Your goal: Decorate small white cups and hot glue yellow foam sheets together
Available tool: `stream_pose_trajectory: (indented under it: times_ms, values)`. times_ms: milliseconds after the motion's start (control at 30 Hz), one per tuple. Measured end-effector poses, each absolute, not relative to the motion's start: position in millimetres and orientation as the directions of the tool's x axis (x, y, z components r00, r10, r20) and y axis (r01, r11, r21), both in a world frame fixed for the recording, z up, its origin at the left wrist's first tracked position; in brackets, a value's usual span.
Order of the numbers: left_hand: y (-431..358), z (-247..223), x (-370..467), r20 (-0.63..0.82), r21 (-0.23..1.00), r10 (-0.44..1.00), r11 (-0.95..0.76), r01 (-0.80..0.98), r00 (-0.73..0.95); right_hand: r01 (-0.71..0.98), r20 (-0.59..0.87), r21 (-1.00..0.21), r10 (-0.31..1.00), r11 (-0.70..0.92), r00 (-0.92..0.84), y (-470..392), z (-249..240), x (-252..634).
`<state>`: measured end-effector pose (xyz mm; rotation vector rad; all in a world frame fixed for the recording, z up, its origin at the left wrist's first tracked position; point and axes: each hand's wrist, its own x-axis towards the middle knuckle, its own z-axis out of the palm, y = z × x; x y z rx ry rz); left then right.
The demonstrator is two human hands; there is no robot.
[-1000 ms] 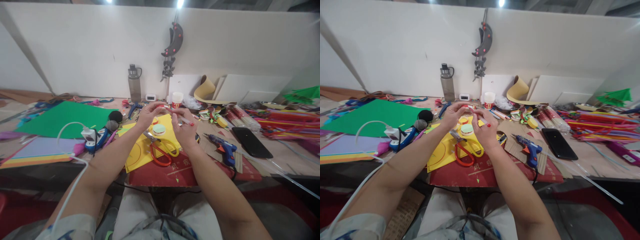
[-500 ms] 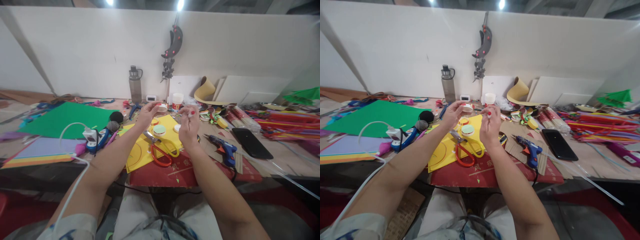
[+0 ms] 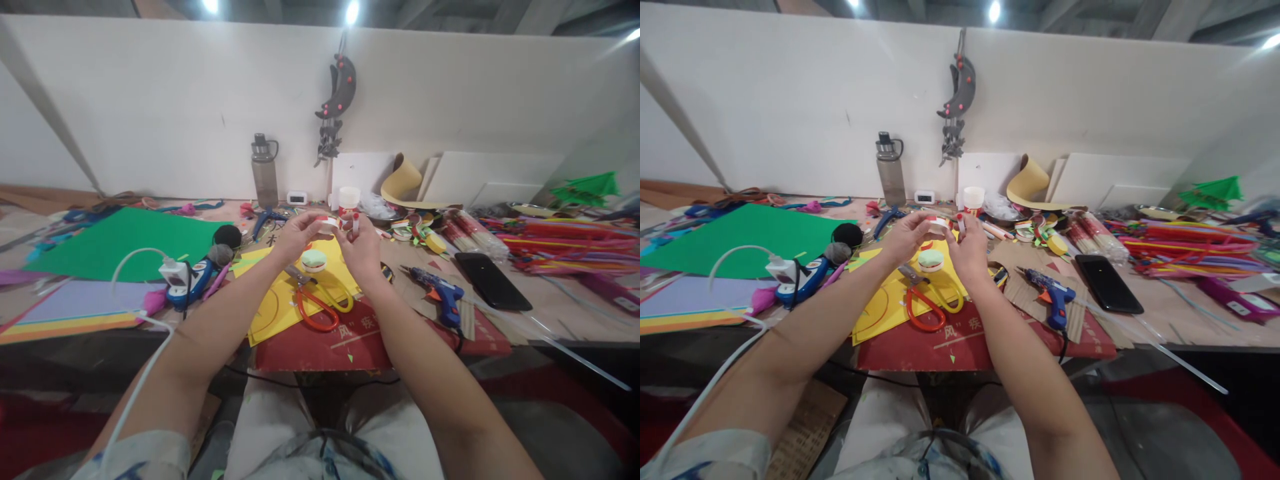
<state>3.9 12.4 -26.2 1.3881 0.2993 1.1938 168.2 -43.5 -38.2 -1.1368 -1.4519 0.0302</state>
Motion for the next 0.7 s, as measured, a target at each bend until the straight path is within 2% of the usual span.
stream_pose_trajectory:
  times_ms: [333, 567, 700]
  values:
    - [4.4, -19.0, 4.5, 0.398, 0.86, 0.795, -0.148, -0.489, 0.458, 0.638, 0.834, -0.513, 0.511, 0.574, 0.211, -44.3, -37.7, 167.3]
    - [6.5, -24.6, 8.6, 0.362, 0.89, 0.848, -0.191, -0.413, 0.388, 0.593, 0.814, -0.557, 0.523, 0.582, 0.252, -41.0, -42.1, 162.8]
    - [7.7, -28.3, 8.2, 0.324, 0.899, 0.868, -0.158, -0.409, 0.376, 0.596, 0.82, -0.547, 0.519, 0.589, 0.241, -40.3, -42.5, 161.1]
